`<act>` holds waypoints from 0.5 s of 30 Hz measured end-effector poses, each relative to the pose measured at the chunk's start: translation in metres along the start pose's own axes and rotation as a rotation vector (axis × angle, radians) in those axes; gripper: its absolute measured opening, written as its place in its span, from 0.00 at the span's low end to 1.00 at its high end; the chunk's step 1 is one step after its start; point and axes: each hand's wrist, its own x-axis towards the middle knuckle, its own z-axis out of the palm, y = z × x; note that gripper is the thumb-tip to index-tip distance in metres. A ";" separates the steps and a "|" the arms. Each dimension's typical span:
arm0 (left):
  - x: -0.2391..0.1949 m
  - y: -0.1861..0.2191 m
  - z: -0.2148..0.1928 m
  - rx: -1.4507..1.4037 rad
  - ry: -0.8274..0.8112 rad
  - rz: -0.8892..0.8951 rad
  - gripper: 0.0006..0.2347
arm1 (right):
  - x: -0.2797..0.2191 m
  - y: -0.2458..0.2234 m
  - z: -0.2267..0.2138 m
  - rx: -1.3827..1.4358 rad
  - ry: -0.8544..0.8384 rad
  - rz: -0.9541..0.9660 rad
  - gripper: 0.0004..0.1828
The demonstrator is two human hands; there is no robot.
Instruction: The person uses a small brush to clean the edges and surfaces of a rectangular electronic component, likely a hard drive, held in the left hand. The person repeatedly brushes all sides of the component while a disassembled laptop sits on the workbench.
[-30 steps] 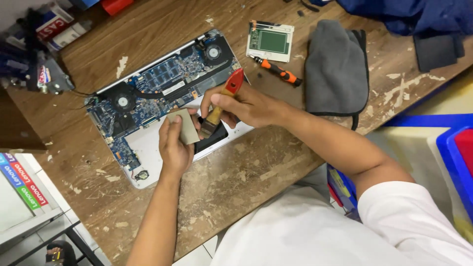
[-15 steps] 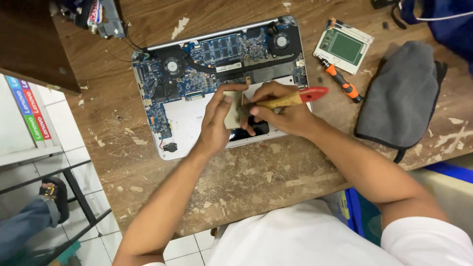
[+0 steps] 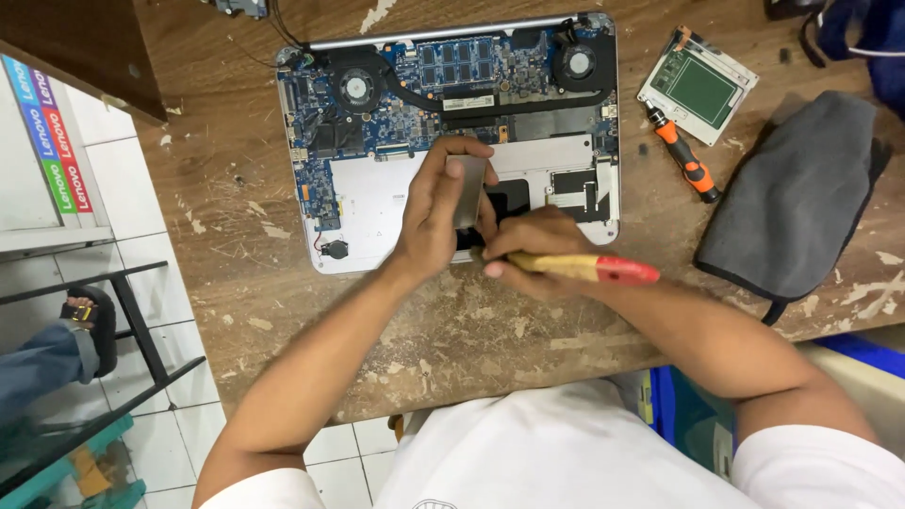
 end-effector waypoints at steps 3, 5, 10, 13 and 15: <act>0.000 0.005 0.003 0.017 0.037 0.078 0.20 | 0.014 -0.013 0.015 -0.004 -0.050 -0.063 0.02; 0.000 -0.003 0.000 0.015 0.046 0.107 0.19 | 0.015 -0.011 0.010 -0.036 -0.069 -0.089 0.02; 0.008 -0.001 -0.003 0.020 0.075 0.169 0.20 | 0.013 0.005 0.013 -0.086 0.039 -0.152 0.03; 0.019 0.008 -0.004 0.034 0.081 0.177 0.21 | 0.013 0.020 0.009 -0.084 0.093 -0.151 0.03; 0.028 0.018 -0.005 0.022 0.051 0.147 0.19 | 0.030 0.009 -0.001 -0.270 -0.047 -0.121 0.07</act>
